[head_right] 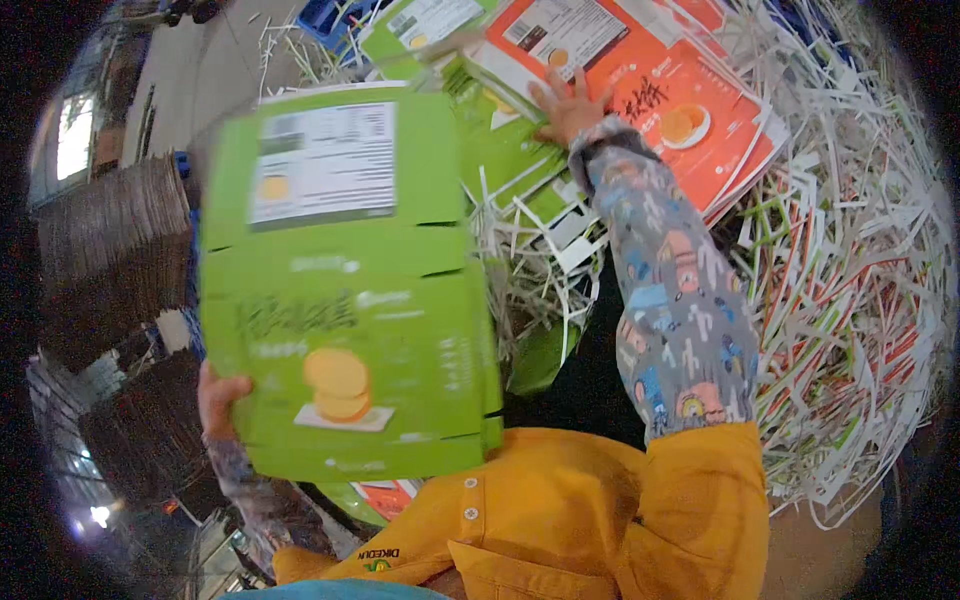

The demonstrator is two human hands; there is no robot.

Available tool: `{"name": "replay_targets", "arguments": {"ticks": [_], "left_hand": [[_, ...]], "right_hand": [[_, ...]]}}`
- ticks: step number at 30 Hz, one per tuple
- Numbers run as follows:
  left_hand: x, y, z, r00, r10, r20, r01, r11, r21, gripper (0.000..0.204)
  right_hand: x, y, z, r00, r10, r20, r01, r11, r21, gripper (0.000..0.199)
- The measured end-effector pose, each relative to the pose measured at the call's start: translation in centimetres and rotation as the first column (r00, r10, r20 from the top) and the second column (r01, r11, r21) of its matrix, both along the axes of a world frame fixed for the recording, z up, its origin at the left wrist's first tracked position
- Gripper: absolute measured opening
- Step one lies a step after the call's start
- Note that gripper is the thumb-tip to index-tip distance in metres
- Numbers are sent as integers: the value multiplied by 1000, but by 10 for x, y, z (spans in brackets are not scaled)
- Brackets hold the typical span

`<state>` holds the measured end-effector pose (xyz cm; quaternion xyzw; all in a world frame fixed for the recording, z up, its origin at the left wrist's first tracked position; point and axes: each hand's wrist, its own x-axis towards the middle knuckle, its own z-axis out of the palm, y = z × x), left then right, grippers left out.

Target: Sorting through a pile of paper scraps to find and stack flat cardboard boxes.

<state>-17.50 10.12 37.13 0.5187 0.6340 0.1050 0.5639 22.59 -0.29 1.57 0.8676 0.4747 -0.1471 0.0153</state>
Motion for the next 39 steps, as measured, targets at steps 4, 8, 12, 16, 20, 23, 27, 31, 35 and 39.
{"name": "replay_targets", "arguments": {"ticks": [4, 8, 12, 16, 20, 23, 27, 31, 35, 39], "left_hand": [[-22, -30, 35, 961, -11, 276, -33, 988, 153, 52], [-35, -51, 46, 965, 90, 247, -168, 934, 317, 47], [-6, -46, 44, 991, -73, 110, 47, 974, 222, 36], [31, -30, 29, 867, -495, -48, 487, 826, 284, 28], [84, -9, -9, 577, -802, -153, 745, 440, 502, 27], [121, -2, -43, 453, -866, -211, 772, 263, 579, 30], [157, 1, -106, 420, -805, -420, 775, 77, 627, 22], [180, -18, -144, 459, -610, -646, 787, -59, 614, 15], [174, -23, -153, 598, -548, -585, 674, -51, 737, 15], [174, -31, -166, 618, -474, -627, 675, -89, 733, 18]], "right_hand": [[1, 5, -7, 997, -20, -78, 19, 1000, -20, 84], [6, 21, 26, 954, -59, -293, -8, 975, -221, 85], [26, -3, 26, 924, 214, -318, -88, 926, 367, 70], [14, -29, 100, 849, 167, -501, 190, 788, 586, 57], [26, -63, 167, 895, 124, -429, 250, 657, 712, 61], [41, -77, 195, 915, 75, -395, 314, 483, 817, 72], [67, -96, 193, 983, 41, -176, 157, 291, 944, 75], [94, -133, 137, 859, 128, -495, 388, 468, 794, 56], [102, -141, 135, 766, 229, -601, 469, 441, 765, 49], [87, -126, 133, 706, 175, -686, 523, 524, 672, 57]]}}
